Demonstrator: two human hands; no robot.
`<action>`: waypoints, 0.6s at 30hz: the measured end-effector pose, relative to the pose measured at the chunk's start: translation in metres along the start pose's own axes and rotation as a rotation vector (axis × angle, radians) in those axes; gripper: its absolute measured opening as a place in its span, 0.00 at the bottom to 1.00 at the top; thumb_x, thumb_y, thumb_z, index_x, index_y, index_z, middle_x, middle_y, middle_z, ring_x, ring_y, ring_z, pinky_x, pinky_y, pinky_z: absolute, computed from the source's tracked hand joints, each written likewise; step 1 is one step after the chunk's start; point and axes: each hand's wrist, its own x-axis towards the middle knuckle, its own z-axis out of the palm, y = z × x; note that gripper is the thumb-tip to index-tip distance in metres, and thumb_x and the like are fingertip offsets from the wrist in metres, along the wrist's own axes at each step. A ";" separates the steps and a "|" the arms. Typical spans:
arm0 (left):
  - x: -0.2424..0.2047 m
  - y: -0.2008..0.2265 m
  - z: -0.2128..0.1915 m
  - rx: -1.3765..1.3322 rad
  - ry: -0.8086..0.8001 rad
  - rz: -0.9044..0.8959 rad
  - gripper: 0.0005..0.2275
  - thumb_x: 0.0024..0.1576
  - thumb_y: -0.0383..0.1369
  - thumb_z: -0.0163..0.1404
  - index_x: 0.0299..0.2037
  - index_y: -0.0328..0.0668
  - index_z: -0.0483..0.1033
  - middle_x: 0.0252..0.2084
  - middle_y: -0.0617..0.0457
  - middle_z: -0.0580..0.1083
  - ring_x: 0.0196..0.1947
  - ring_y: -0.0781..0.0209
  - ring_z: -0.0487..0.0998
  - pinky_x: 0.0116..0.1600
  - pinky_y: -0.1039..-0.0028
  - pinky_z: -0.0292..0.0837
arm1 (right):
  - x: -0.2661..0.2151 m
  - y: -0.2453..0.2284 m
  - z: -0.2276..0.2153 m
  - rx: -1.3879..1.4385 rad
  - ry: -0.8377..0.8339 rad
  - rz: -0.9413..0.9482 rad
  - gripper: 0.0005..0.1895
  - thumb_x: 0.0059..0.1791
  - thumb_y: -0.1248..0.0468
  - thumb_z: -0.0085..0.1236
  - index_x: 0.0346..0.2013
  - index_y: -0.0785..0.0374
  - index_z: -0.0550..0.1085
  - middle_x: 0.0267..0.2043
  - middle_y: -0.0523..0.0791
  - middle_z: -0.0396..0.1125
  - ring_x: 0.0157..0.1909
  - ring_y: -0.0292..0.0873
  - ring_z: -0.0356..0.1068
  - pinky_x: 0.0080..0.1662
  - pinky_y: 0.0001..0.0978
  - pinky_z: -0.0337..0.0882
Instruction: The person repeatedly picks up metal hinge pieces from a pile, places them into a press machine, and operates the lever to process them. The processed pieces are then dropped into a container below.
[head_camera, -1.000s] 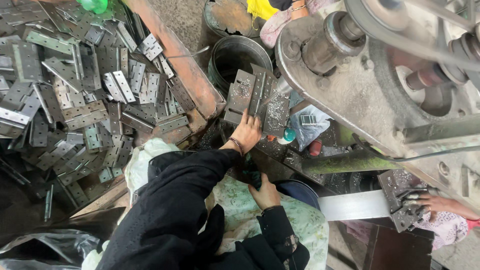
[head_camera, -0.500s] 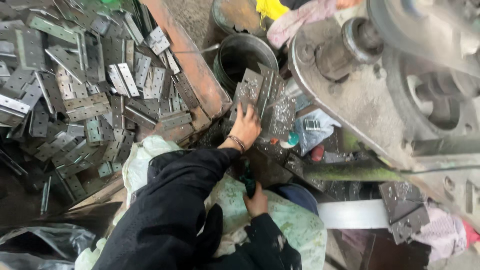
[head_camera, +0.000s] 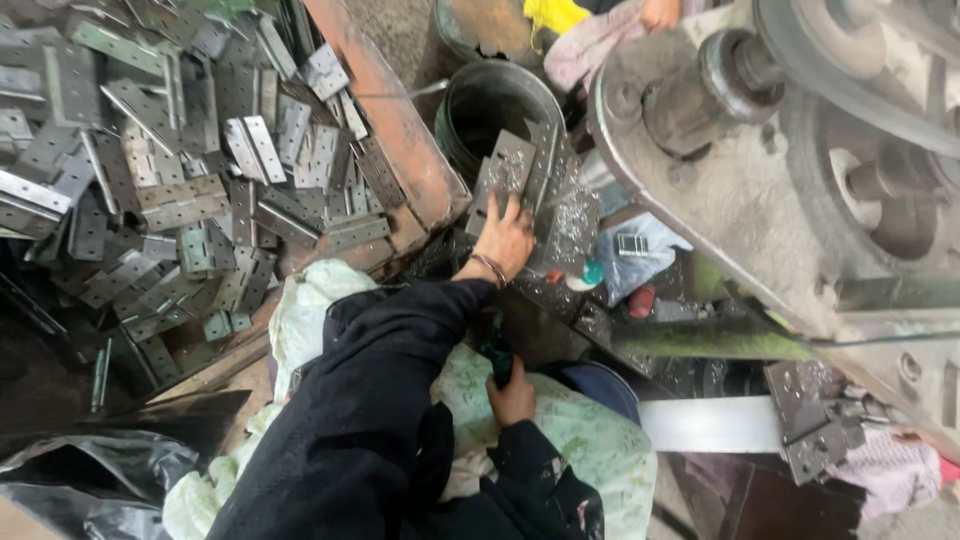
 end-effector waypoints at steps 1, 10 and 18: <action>0.004 0.001 -0.001 0.001 -0.046 0.000 0.15 0.61 0.39 0.44 0.49 0.46 0.82 0.63 0.48 0.71 0.71 0.36 0.56 0.69 0.29 0.42 | 0.006 -0.001 -0.012 -0.004 -0.015 -0.014 0.42 0.44 0.55 0.63 0.70 0.60 0.58 0.44 0.66 0.72 0.45 0.71 0.72 0.44 0.57 0.72; 0.034 -0.005 0.001 0.024 -0.150 -0.060 0.15 0.63 0.39 0.43 0.52 0.50 0.81 0.65 0.50 0.69 0.73 0.37 0.54 0.69 0.28 0.42 | 0.015 -0.016 -0.042 -0.049 -0.033 -0.045 0.38 0.46 0.52 0.64 0.66 0.60 0.62 0.44 0.64 0.73 0.45 0.68 0.74 0.45 0.56 0.74; 0.011 0.001 0.006 0.042 -0.111 -0.054 0.18 0.63 0.37 0.42 0.60 0.44 0.78 0.65 0.50 0.70 0.74 0.36 0.52 0.68 0.29 0.43 | 0.006 0.007 -0.002 -0.015 -0.045 0.030 0.42 0.48 0.51 0.60 0.73 0.55 0.55 0.48 0.63 0.72 0.45 0.70 0.73 0.43 0.60 0.72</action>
